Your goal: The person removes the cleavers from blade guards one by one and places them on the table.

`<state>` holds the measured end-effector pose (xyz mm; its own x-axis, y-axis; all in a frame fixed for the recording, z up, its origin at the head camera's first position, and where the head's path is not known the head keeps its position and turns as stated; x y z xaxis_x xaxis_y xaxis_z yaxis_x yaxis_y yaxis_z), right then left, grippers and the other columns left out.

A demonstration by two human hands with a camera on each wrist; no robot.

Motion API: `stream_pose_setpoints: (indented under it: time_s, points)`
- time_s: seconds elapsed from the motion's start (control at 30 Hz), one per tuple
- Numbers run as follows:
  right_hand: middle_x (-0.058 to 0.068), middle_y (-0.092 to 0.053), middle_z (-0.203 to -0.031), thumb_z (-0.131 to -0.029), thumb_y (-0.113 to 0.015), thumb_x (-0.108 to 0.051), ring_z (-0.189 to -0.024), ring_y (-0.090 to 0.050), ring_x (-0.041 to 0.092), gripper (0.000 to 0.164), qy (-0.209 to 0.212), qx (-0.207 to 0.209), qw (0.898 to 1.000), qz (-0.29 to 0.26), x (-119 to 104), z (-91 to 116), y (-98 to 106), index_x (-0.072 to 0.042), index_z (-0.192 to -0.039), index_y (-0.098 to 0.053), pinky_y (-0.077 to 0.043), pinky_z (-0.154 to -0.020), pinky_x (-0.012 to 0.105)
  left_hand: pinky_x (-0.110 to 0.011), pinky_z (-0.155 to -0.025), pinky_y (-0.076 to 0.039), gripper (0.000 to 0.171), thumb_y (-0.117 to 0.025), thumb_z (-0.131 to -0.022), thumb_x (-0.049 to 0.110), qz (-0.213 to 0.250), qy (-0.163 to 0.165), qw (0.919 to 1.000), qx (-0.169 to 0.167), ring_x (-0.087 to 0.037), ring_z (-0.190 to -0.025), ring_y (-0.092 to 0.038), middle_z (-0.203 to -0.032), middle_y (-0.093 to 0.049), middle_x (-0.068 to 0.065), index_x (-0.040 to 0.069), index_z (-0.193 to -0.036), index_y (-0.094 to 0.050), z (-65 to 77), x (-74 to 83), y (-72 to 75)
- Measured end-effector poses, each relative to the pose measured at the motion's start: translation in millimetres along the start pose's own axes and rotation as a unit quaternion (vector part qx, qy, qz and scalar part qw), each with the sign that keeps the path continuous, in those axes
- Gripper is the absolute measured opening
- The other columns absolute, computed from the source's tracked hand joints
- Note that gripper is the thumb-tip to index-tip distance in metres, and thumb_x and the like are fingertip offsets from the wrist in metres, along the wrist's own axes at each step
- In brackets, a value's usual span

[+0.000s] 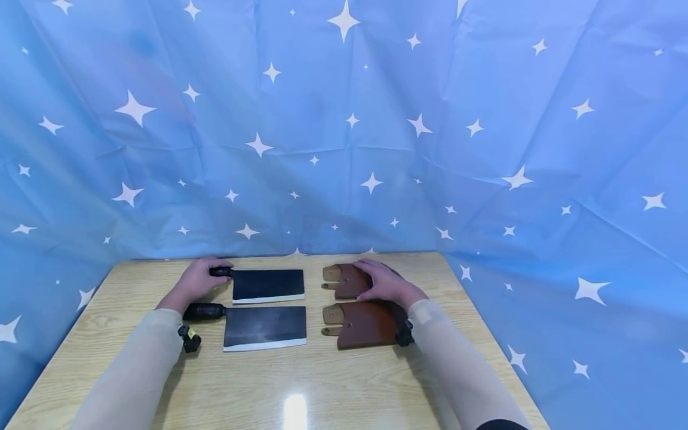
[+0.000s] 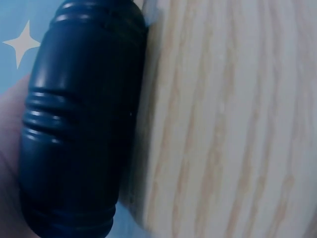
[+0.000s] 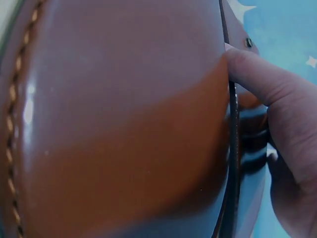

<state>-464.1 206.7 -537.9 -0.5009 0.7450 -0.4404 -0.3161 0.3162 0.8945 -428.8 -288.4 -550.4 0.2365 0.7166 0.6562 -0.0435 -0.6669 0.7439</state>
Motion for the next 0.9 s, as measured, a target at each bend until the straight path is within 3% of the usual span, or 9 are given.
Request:
stream_pose_setpoints:
  time_s: [0.3, 0.53, 0.9]
  points:
    - [0.019, -0.028, -0.179, -0.090, -0.096, -0.036, -0.165, -0.024, 0.043, 0.106, -0.011, -0.023, 0.999, -0.038, 5, 0, -4, -0.010, -0.174, -0.035, -0.026, -0.130, 0.061, -0.067, -0.103, -0.052, 0.040, -0.079, -0.104, 0.014, -0.004, -0.005, 0.9999, -0.010, -0.052, -0.127, -0.063, -0.143, -0.066, -0.029, 0.003, -0.142, -0.074, -2.7, -1.2, 1.4]
    - [0.022, -0.024, -0.180, -0.091, -0.095, -0.037, -0.166, -0.021, 0.043, 0.106, -0.010, -0.032, 0.999, -0.022, 5, 1, -4, -0.011, -0.174, -0.035, -0.025, -0.131, 0.060, -0.064, -0.100, -0.055, 0.043, -0.079, -0.104, 0.012, -0.004, -0.003, 0.9997, -0.025, -0.051, -0.125, -0.064, -0.143, -0.063, -0.033, 0.000, -0.144, -0.071, -3.1, 2.8, 1.6]
    - [0.022, -0.026, -0.179, -0.088, -0.095, -0.044, -0.166, -0.021, 0.045, 0.109, 0.001, -0.012, 1.000, -0.022, 7, 2, 2, -0.005, -0.172, -0.038, -0.025, -0.130, 0.061, -0.074, -0.114, -0.042, 0.052, -0.080, -0.104, 0.022, -0.037, 0.001, 0.9990, -0.025, -0.059, -0.145, -0.047, -0.157, -0.054, -0.032, 0.001, -0.150, -0.067, -3.6, 8.3, 7.2]
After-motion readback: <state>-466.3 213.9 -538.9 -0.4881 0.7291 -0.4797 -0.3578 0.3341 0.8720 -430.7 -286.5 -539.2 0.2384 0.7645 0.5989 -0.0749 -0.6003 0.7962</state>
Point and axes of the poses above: each hand's wrist, its own z-axis away from the middle knuckle, its own y-axis out of the back of the hand, x = y × z, the point moved 6 cm from there along -z, towards the middle knuckle
